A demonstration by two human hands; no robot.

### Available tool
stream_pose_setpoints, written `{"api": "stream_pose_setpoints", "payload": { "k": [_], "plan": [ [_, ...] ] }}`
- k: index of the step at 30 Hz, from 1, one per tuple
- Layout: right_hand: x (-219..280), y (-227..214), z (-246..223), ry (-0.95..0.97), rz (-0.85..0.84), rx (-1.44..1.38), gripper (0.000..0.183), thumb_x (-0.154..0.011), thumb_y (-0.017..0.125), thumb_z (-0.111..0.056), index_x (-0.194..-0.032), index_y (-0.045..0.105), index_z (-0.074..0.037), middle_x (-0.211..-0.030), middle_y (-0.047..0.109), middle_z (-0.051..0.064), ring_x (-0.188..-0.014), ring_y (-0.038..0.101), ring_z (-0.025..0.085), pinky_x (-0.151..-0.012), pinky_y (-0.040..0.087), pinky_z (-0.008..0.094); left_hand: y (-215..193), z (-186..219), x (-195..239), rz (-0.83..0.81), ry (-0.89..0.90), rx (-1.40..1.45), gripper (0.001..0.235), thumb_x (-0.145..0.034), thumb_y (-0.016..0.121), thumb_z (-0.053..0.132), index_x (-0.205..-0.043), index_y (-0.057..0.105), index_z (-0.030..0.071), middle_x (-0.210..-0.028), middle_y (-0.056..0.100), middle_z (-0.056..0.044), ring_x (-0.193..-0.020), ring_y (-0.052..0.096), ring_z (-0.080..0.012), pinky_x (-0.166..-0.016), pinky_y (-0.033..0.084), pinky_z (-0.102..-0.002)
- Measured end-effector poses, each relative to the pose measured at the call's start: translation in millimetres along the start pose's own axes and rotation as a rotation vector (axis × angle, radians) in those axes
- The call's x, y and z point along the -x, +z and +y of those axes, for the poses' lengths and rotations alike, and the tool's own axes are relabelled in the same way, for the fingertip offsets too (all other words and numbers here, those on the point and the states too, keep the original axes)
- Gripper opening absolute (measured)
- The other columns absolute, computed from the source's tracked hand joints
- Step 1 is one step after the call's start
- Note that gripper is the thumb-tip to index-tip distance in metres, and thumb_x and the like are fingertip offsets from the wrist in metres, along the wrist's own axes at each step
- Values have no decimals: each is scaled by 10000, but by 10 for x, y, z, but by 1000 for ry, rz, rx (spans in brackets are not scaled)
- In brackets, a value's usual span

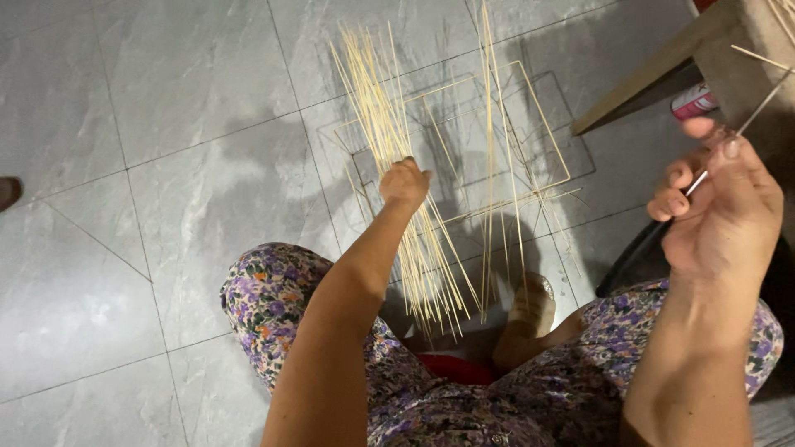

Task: The person sits on the floor and uses a knife to sharpen the ends of thin wooden sticks. They repeatedly pick up sticks from a wire rack, scrape the knife along the wood to create a point, and place the sticks back on the rack.

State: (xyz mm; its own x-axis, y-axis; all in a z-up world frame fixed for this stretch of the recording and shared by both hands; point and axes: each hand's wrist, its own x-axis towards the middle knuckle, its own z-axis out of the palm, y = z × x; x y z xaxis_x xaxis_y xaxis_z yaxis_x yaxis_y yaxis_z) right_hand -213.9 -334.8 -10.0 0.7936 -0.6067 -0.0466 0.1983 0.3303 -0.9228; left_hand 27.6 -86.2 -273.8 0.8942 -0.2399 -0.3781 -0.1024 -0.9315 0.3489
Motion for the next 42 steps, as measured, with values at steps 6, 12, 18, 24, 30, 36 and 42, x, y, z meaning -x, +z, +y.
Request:
{"api": "stream_pose_setpoints", "payload": {
  "k": [6,12,18,24,30,36,42],
  "plan": [
    [-43,12,137,4,-51,39,194,-1201,582,-184,-1226,636,1,-830,610,74,-632,514,137,-594,411,278,276,-36,24,-32,41,-103,485,-955,615,434,-1262,645,60,-1236,688,-148,-1151,669,-289,-964,545,-390],
    [-43,0,131,6,-69,57,209,-1180,606,-210,-1207,639,-5,-821,608,70,-607,502,130,-583,409,278,537,-150,-177,-37,-15,-46,422,-977,560,234,-1332,612,13,-1271,696,-176,-1157,689,-313,-945,569,-386],
    [-39,7,114,8,-71,52,217,-1175,613,-218,-1210,643,-6,-826,611,66,-610,507,131,-613,417,294,-23,-30,105,-52,-107,200,366,-915,648,300,-1039,699,-40,-1042,721,-213,-947,718,-290,-849,586,-363],
    [-58,29,120,17,-81,45,227,-1175,629,-229,-1217,657,-7,-824,618,68,-605,511,139,-626,418,306,-474,30,350,-166,-222,422,293,-909,603,170,-677,717,31,-641,732,-67,-548,725,-150,-582,620,-299],
    [-36,66,146,-2,-89,63,227,-1172,613,-228,-1209,653,-8,-828,614,72,-608,504,145,-584,410,299,-398,-114,420,-210,-145,760,156,-920,608,123,-868,690,1,-738,754,-97,-523,690,-144,-463,560,-283],
    [-34,129,177,9,-101,45,276,-1190,613,-273,-1239,660,-6,-831,603,71,-655,519,151,-644,434,324,-389,-123,547,-298,-71,1150,164,-949,638,115,-1088,599,38,-892,764,-134,-576,652,-143,-485,526,-276],
    [-17,227,189,8,-124,42,294,-1193,595,-265,-1276,665,8,-872,610,79,-716,544,160,-635,449,308,-434,-72,765,-289,-38,1273,110,-957,640,131,-1058,625,90,-927,738,-61,-714,697,-151,-588,543,-289]
  ]
}}
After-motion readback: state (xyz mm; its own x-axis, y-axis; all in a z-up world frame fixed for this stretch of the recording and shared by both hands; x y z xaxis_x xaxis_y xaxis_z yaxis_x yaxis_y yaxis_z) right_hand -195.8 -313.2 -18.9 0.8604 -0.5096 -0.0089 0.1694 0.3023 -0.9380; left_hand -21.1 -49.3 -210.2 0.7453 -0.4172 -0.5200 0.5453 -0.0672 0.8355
